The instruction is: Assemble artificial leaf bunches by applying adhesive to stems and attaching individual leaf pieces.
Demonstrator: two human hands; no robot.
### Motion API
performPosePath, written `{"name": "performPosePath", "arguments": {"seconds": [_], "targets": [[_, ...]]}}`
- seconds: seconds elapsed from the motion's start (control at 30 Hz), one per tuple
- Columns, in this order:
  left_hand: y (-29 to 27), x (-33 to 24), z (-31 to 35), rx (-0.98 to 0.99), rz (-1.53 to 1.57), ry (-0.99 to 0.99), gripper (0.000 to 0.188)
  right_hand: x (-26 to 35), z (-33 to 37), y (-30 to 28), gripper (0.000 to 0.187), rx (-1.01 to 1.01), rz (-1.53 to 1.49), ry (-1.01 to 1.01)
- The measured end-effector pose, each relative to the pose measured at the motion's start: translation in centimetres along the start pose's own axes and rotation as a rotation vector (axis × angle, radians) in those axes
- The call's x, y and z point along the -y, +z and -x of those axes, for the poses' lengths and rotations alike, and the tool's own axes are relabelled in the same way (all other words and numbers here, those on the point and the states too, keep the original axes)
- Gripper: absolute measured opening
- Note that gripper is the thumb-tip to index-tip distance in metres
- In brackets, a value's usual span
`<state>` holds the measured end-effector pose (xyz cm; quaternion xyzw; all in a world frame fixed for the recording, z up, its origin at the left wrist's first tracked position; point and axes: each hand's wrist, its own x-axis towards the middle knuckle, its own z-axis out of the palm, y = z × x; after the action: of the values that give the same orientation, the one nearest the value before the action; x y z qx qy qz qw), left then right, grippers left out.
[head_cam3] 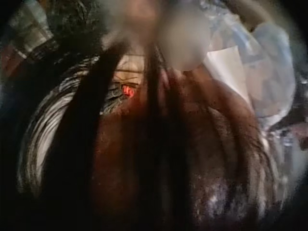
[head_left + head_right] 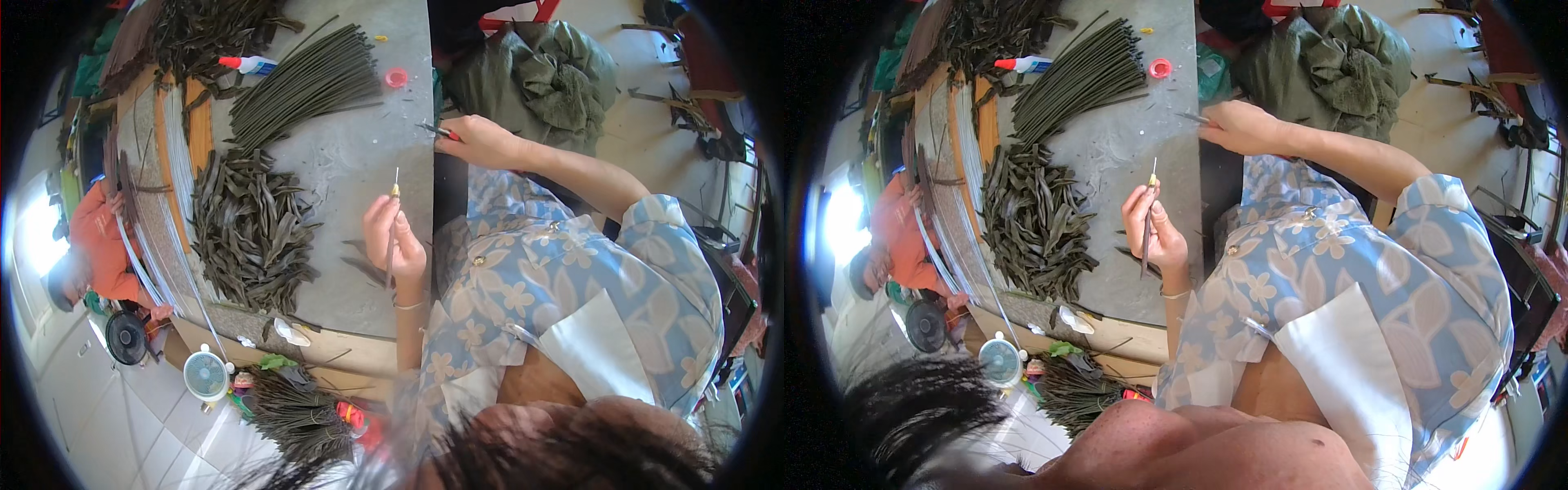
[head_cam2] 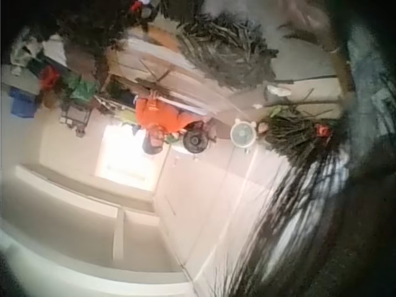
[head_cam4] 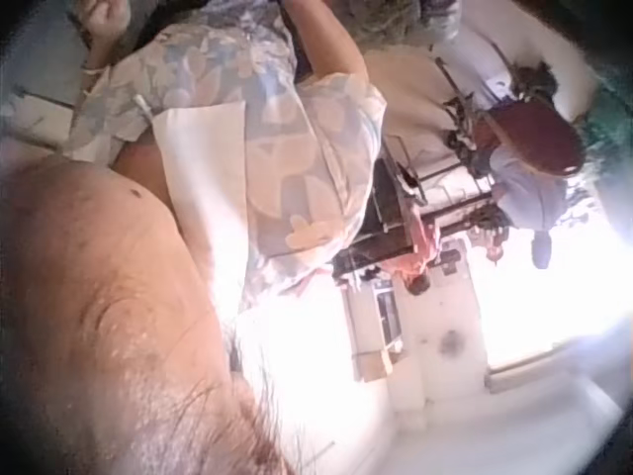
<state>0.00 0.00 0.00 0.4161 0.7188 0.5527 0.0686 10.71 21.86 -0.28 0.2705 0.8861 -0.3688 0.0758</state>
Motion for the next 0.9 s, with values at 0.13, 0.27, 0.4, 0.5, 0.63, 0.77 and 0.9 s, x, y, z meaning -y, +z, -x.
{"name": "performPosePath", "arguments": {"seconds": [0.13, 0.27, 0.4, 0.5, 0.63, 0.77, 0.9], "targets": [[-1.1, 1.6, -3.4, -0.055, 0.128, 0.047, 0.022, 4.6, -3.0, -1.5, 0.024, 0.222, -0.766, 0.007], [-2.2, -0.4, -3.8, -0.005, 0.101, 0.079, 0.024, 8.2, -2.8, -0.8, 0.021, 0.248, -1.053, -0.13], [-2.0, -1.7, -2.6, -0.199, 0.365, -0.197, 0.023, 8.5, -2.9, -1.0, 0.019, 0.246, -0.966, -0.176], [-3.0, -1.0, -2.4, -0.346, 0.516, -0.266, 0.019, 7.7, -3.6, -3.1, 0.021, 0.207, -0.787, -0.155], [-5.6, -0.9, -1.8, -0.485, 0.359, -0.319, 0.021, 2.9, -9.8, -5.5, 0.036, -0.321, -0.305, -0.144], [-5.0, -1.2, -1.3, -0.46, 0.357, -0.482, 0.022, 1.1, -17.1, -10.0, 0.034, -0.576, 0.061, -0.189], [-3.7, -3.4, -0.7, -0.551, 0.367, -0.493, 0.022, 1.1, -27.5, -10.2, 0.032, -0.618, 0.265, -0.259]]}}
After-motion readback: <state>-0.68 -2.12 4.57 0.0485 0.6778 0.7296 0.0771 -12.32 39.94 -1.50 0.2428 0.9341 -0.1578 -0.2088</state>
